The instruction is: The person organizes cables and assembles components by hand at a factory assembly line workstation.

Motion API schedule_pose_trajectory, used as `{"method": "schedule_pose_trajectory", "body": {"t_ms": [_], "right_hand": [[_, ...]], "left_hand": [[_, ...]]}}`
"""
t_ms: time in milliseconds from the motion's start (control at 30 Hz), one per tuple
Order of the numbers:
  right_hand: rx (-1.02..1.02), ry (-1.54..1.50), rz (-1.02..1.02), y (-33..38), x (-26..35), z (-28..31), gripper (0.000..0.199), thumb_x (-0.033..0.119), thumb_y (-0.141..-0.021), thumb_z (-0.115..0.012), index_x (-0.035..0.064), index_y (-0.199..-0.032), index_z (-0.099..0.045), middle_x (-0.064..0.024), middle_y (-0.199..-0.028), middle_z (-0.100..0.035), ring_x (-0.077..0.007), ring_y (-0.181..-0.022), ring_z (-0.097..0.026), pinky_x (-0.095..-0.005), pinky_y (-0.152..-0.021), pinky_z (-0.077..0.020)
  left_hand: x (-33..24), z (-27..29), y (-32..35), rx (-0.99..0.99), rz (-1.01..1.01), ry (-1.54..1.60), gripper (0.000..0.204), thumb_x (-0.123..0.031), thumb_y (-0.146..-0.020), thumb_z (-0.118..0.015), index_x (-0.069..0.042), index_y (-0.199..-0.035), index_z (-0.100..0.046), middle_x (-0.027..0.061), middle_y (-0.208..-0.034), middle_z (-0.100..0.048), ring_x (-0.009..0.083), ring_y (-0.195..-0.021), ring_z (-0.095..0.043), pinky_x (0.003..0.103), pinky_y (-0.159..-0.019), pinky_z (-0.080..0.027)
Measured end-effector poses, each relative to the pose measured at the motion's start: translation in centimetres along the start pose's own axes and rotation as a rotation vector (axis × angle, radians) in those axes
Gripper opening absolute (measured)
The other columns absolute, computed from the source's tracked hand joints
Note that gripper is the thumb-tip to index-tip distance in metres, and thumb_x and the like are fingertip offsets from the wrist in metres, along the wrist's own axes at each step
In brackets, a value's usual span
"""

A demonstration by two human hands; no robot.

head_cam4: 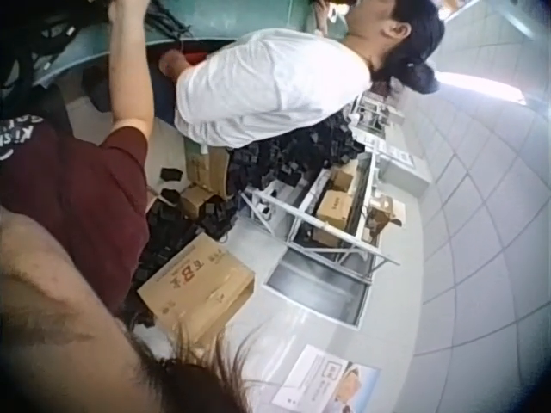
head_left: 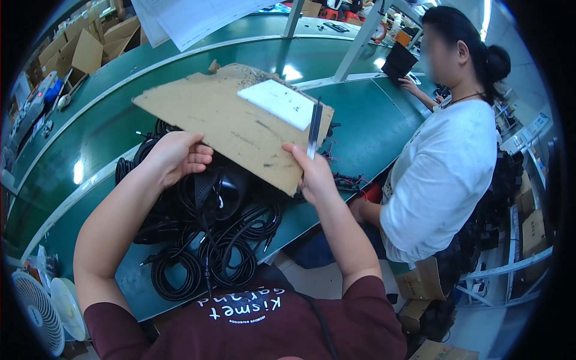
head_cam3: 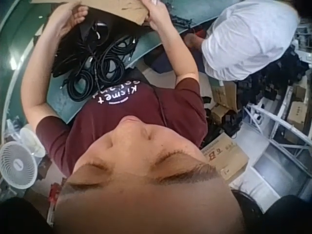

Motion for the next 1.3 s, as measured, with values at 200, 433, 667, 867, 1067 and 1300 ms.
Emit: {"method": "schedule_pose_trajectory", "body": {"t_ms": [200,433,667,867,1067,1300], "right_hand": [[0.081,-0.259,-0.010,-6.9,5.2,1.5,0.031,0.006,-0.082,-0.062,-0.0053,-0.110,-0.058,-0.0127,-0.105,-0.061,-0.0217,-0.093,-0.060,-0.0313,-0.078,-0.0512],[0.143,-0.309,-0.028,-7.6,8.1,-0.4,0.022,0.007,-0.085,-0.059,-0.0038,-0.104,-0.060,-0.0042,-0.081,-0.056,-0.0075,-0.048,-0.041,-0.0186,-0.035,-0.0294],[0.121,-0.295,-0.057,-7.4,6.7,0.3,0.023,0.007,-0.084,-0.059,-0.0034,-0.105,-0.060,-0.0043,-0.083,-0.056,-0.0073,-0.049,-0.043,-0.0187,-0.037,-0.0305],[0.127,-0.296,-0.063,-7.9,5.9,1.6,0.024,0.007,-0.084,-0.059,-0.0026,-0.106,-0.060,-0.0046,-0.088,-0.059,-0.0073,-0.054,-0.047,-0.0190,-0.037,-0.0316],[0.105,-0.225,-0.121,-9.1,2.8,1.1,0.024,0.008,-0.084,-0.059,0.0009,-0.107,-0.061,-0.0053,-0.094,-0.061,-0.0091,-0.060,-0.053,-0.0185,-0.040,-0.0382],[0.036,-0.065,-0.143,-7.3,0.6,0.6,0.018,0.011,-0.088,-0.054,0.0055,-0.104,-0.062,-0.0010,-0.073,-0.055,-0.0070,-0.043,-0.037,-0.0189,-0.038,-0.0312]], "left_hand": [[-3.7,-8.6,5.2,0.157,-0.662,-1.025,0.033,-0.031,-0.086,-0.058,0.001,-0.085,-0.065,0.0121,-0.076,-0.062,0.0244,-0.069,-0.061,0.033,-0.064,-0.048],[0.9,-17.1,2.5,0.348,-0.817,-1.953,0.066,-0.057,-0.074,-0.060,-0.011,-0.121,-0.056,0.0178,-0.126,-0.047,0.0396,-0.125,-0.034,0.059,-0.103,-0.020],[3.1,-15.9,-1.9,0.332,-0.616,-1.972,0.064,-0.061,-0.080,-0.050,-0.014,-0.124,-0.054,0.0170,-0.131,-0.045,0.0371,-0.128,-0.032,0.063,-0.102,-0.018],[-6.7,-5.1,3.1,-0.477,-0.709,-1.698,0.056,-0.047,-0.082,-0.056,0.003,-0.105,-0.060,0.0195,-0.104,-0.059,0.0330,-0.097,-0.057,0.040,-0.084,-0.046],[-3.6,1.3,1.2,-0.408,-0.448,-1.370,0.059,-0.047,-0.083,-0.056,0.008,-0.102,-0.060,0.0249,-0.098,-0.060,0.0357,-0.097,-0.058,0.040,-0.086,-0.046],[-6.3,-3.1,5.6,-0.448,-0.867,-1.400,0.024,-0.024,-0.082,-0.060,0.000,-0.084,-0.061,0.0156,-0.082,-0.059,0.0320,-0.081,-0.059,0.039,-0.072,-0.048]]}}
Point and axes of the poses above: each hand's wrist, its own y-axis away from the middle knuckle, its own z-axis out of the back of the hand, x = y × z, the point moved 10 cm from there along -y, towards the middle knuckle
